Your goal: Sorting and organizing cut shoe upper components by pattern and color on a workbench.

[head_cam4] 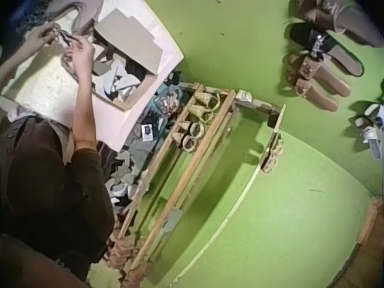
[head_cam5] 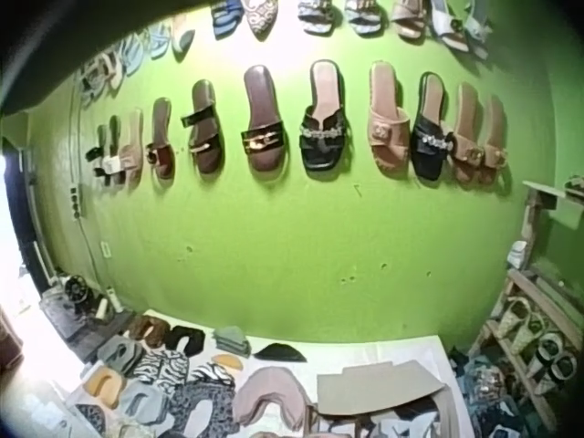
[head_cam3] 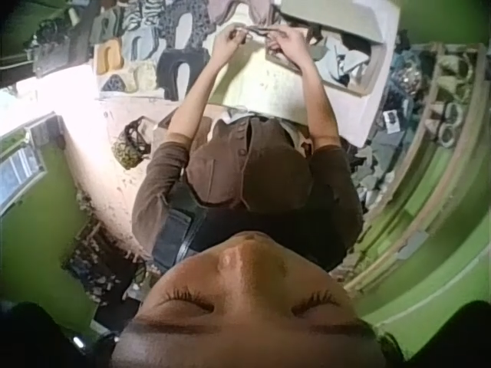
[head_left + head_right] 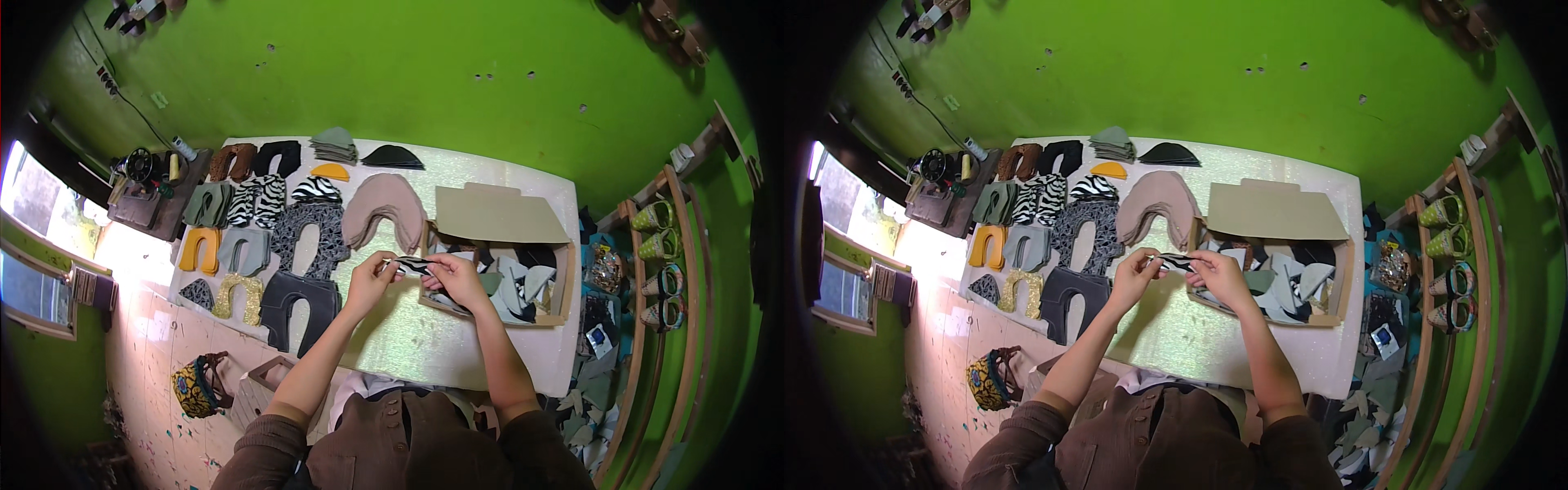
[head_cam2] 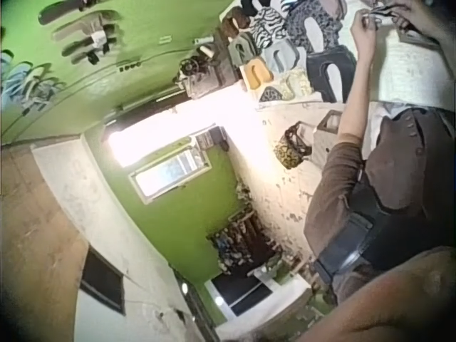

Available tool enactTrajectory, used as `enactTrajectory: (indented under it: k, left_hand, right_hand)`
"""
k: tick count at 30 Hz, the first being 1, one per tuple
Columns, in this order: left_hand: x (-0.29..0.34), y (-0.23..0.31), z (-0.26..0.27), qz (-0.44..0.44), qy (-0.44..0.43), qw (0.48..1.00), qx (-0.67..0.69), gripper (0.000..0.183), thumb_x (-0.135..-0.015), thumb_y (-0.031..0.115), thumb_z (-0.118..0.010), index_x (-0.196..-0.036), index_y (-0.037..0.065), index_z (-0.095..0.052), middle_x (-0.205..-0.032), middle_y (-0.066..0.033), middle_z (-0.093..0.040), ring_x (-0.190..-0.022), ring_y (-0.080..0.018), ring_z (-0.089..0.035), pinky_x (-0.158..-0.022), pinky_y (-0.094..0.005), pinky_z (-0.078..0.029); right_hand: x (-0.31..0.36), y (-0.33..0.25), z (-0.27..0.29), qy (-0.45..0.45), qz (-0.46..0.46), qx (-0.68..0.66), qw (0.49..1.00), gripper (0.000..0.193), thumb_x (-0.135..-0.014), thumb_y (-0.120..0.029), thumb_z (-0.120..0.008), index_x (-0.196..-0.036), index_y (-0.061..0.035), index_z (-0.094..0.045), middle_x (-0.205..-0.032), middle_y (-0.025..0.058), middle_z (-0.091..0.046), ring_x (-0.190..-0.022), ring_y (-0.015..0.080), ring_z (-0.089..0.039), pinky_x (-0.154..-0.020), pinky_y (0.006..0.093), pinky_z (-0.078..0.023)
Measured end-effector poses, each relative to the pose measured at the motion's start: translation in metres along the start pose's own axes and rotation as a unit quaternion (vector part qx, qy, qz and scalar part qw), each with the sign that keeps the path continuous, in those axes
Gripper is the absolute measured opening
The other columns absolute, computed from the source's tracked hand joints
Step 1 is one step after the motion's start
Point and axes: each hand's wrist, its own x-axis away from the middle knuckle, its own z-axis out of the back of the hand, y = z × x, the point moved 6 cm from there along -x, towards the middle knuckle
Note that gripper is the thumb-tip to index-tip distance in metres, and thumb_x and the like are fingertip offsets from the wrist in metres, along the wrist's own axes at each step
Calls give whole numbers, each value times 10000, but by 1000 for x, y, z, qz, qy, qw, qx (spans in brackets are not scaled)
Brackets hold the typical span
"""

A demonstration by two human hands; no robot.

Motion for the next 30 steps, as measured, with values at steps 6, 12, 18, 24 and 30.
enactTrajectory:
  k: [6,12,18,24,30]
  left_hand:
    - [-1,-13,58,36,32,999,4,161,-874,90,-529,-997,-12,-528,-778,-62,-611,-706,-105,-614,-618,-204,-486]
    - [-8,-23,110,52,41,997,36,192,-874,83,-516,-1031,-27,-509,-780,-73,-612,-689,-119,-612,-611,-211,-485]
    - [-24,-34,154,57,36,998,-11,195,-888,101,-489,-1035,-25,-510,-781,-77,-613,-699,-115,-609,-622,-210,-472]
    - [-48,-19,197,-19,82,970,-229,214,-807,130,-581,-985,12,-580,-672,-63,-557,-547,-109,-463,-547,-245,-416]
    - [-95,1,229,-62,117,953,-273,222,-808,113,-574,-1005,13,-551,-665,-71,-543,-567,-134,-489,-558,-257,-418]
  right_hand:
    - [-12,-40,-56,57,144,255,955,317,-838,-100,-552,-1145,-28,-520,-978,132,-592,-823,186,-607,-684,278,-492]
    - [-23,-44,-105,58,300,421,854,371,-754,-51,-600,-1118,-114,-565,-1122,109,-505,-846,233,-561,-726,316,-468]
    - [-58,-26,-137,64,272,395,875,290,-752,-24,-564,-1021,-116,-617,-1018,84,-538,-742,242,-576,-652,339,-474]
    - [-99,-34,-157,122,308,428,841,248,-753,-43,-571,-986,-110,-626,-951,82,-563,-774,240,-582,-659,333,-472]
    - [-154,-44,-176,162,322,439,823,204,-766,-94,-567,-963,-113,-614,-940,71,-573,-803,263,-582,-687,361,-463]
